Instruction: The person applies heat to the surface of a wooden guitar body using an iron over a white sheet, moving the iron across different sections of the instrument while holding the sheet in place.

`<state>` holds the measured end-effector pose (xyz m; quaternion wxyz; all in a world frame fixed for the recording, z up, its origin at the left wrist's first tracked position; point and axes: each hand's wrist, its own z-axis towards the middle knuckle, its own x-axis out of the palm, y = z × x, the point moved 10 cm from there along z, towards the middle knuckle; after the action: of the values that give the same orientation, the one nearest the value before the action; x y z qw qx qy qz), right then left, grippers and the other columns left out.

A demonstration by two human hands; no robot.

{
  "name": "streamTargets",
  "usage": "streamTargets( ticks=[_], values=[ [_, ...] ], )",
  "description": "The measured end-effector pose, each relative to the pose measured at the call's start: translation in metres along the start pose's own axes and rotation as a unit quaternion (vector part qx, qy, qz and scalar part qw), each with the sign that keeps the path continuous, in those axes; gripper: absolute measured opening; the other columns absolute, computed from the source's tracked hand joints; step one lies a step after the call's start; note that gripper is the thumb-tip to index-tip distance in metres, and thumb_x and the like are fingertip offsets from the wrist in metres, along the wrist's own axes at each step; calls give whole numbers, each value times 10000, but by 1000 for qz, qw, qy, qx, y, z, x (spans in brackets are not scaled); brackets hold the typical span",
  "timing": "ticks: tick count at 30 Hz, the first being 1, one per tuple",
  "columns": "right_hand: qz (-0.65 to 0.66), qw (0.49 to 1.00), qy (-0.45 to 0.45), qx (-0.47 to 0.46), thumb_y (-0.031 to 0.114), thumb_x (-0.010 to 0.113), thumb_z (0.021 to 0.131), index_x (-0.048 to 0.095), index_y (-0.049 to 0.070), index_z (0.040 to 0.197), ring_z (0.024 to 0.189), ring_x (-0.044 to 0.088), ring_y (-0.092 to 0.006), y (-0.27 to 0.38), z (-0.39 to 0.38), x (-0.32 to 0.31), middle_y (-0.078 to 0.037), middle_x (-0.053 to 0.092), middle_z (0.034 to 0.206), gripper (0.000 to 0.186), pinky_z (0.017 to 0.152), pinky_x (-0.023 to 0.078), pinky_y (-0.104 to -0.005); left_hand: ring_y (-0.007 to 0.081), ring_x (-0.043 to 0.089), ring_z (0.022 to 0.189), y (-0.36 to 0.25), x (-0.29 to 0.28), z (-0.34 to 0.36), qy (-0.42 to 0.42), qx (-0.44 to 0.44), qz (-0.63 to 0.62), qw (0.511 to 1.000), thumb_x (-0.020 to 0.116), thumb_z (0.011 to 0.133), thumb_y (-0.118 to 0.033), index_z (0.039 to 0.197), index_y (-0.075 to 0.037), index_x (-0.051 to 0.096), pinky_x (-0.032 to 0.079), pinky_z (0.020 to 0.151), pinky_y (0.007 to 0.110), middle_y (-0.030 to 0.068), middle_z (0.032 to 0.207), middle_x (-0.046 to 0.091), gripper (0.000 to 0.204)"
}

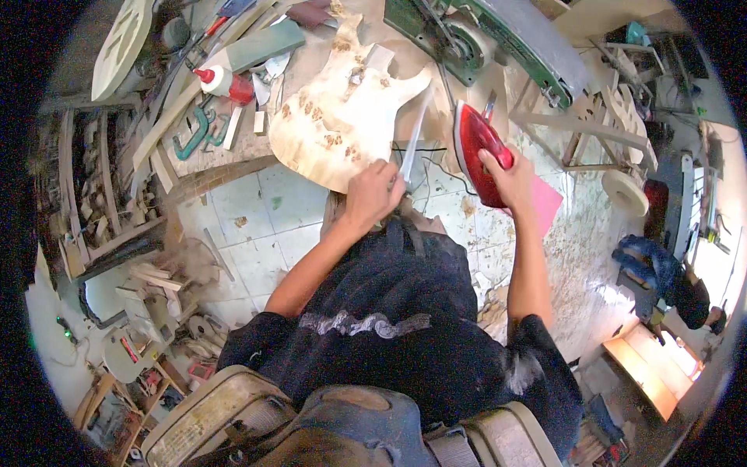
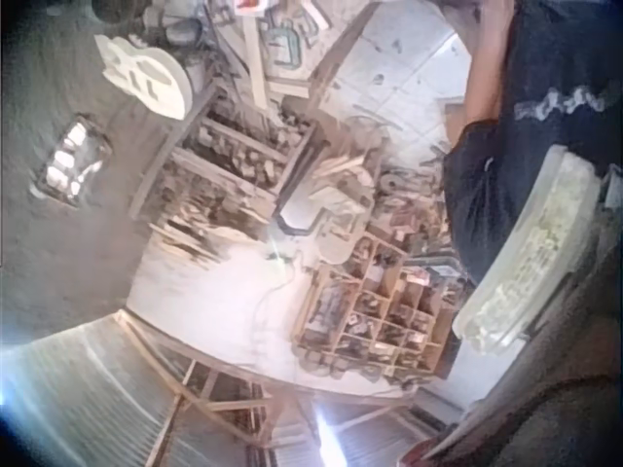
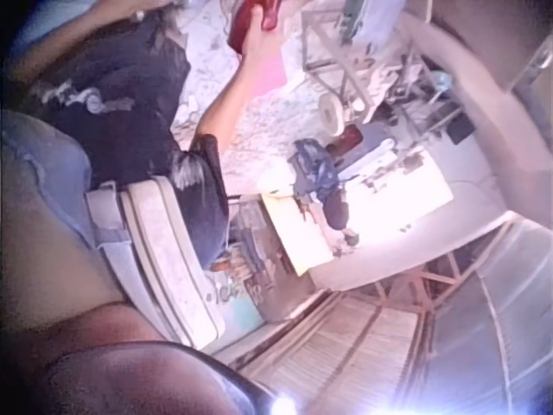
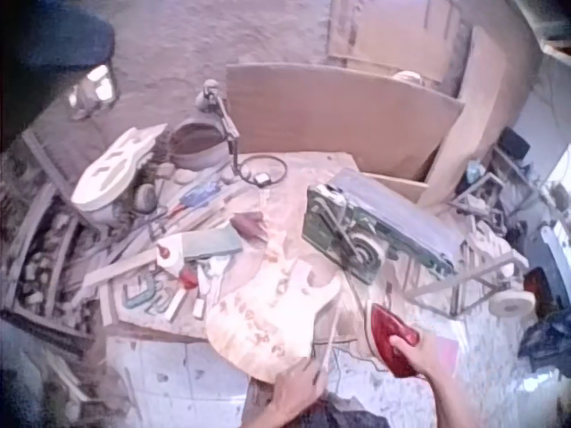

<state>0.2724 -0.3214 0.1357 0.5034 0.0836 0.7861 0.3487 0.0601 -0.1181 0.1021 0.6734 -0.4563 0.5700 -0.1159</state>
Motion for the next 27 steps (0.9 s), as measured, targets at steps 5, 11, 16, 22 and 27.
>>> streamTargets(
  ticks=[5,11,16,22,27],
  values=[
    [38,997,-57,21,421,815,813,738,13,954,642,628,-191,-42,-51,-18,-98,677,719,438,661,516,-371,292,638,658,-2,-42,-19,-55,108,-90,989,677,859,-125,857,-25,638,526,598,395,129,788,610,107],
    [10,995,-76,70,387,832,800,743,8,956,661,658,-190,-77,-76,-12,-109,702,739,420,660,527,-364,138,566,700,114,-141,39,-219,-63,-104,968,648,959,-162,991,-11,647,459,627,286,77,827,638,155],
    [45,994,-84,49,384,832,805,735,8,922,618,631,-186,-70,-80,-7,-101,673,693,405,630,509,-373,138,596,834,159,-213,105,-344,-25,-256,903,625,983,-147,1076,9,607,484,754,300,53,926,656,182],
    [59,988,-135,54,359,843,805,727,5,904,589,598,-175,-83,-95,-8,-103,657,673,385,606,495,-358,199,641,906,47,-238,202,-332,25,-457,825,606,971,-32,1215,61,561,513,821,317,126,1078,655,265],
    [103,976,-176,78,326,841,819,710,10,859,595,586,-155,-87,-118,-12,-90,645,664,345,611,489,-334,181,650,971,-107,-207,278,-184,150,-518,822,552,949,-46,1140,22,609,526,882,304,89,1044,673,211]
  ],
)
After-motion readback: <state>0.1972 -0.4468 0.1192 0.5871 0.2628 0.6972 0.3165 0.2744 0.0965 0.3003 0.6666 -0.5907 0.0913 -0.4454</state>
